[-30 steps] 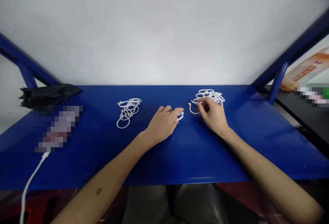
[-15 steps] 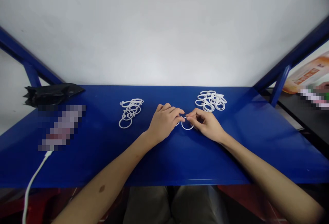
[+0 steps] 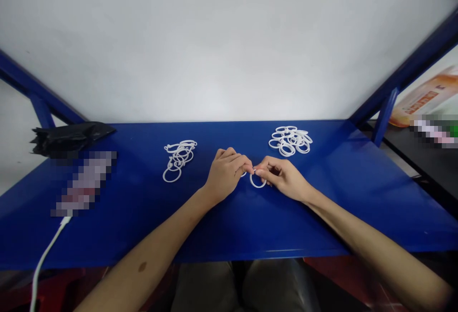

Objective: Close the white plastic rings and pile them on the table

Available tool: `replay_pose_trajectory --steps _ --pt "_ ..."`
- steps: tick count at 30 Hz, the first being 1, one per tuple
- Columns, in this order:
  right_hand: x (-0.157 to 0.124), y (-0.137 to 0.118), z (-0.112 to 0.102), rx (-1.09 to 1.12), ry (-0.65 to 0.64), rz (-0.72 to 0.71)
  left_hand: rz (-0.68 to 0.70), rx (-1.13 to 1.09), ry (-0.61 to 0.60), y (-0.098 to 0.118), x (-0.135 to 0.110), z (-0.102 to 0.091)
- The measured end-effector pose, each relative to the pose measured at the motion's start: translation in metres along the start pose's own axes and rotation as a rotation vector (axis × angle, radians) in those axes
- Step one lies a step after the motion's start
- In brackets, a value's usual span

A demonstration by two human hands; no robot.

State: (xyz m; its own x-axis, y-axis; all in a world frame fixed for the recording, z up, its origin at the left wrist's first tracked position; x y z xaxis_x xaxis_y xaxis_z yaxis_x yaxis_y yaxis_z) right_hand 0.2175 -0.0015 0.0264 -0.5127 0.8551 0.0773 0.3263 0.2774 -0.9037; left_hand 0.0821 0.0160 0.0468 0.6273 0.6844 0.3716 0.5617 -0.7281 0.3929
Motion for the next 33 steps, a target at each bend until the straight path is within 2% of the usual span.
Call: replay_pose_trajectory --steps 4,8,11,13,15,18,26,33 --pt "0.004 -0.010 -0.010 -0.248 0.085 -0.083 -0.065 0.054 -0.021 -0.005 0.004 0.001" --pt "0.000 -0.011 -0.050 -0.587 0.330 -0.163 -0.189 0.124 -0.104 -0.017 0.006 0.001" --pt "-0.009 0.005 -0.093 -0.746 0.513 -0.054 -0.249 0.164 -0.196 -0.025 0.005 0.003" --pt "-0.015 0.018 -0.117 -0.805 0.563 0.044 -0.264 0.172 -0.242 -0.028 0.003 0.005" --pt "-0.019 0.028 -0.132 -0.841 0.579 0.120 -0.265 0.174 -0.275 -0.029 0.001 0.007" --pt "-0.023 0.036 -0.139 -0.884 0.565 0.213 -0.254 0.183 -0.322 -0.028 -0.002 0.011" --pt "-0.027 0.037 -0.135 -0.908 0.537 0.361 -0.222 0.239 -0.353 -0.026 -0.003 0.015" --pt "-0.029 0.028 -0.134 -0.939 0.595 0.401 -0.207 0.265 -0.346 -0.023 -0.001 0.015"
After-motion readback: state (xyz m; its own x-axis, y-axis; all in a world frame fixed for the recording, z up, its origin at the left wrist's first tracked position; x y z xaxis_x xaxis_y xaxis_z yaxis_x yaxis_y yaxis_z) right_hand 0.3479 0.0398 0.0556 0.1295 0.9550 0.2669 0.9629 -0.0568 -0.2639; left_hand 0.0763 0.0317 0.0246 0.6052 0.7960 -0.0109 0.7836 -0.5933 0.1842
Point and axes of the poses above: each hand's wrist, its own x-axis towards the middle knuckle, its own z-axis out of the palm, y = z × x, the point moved 8 cm from there along x, towards the middle knuckle, and after that the axes turned 10 degrees about -y, right-handed, at the moved point
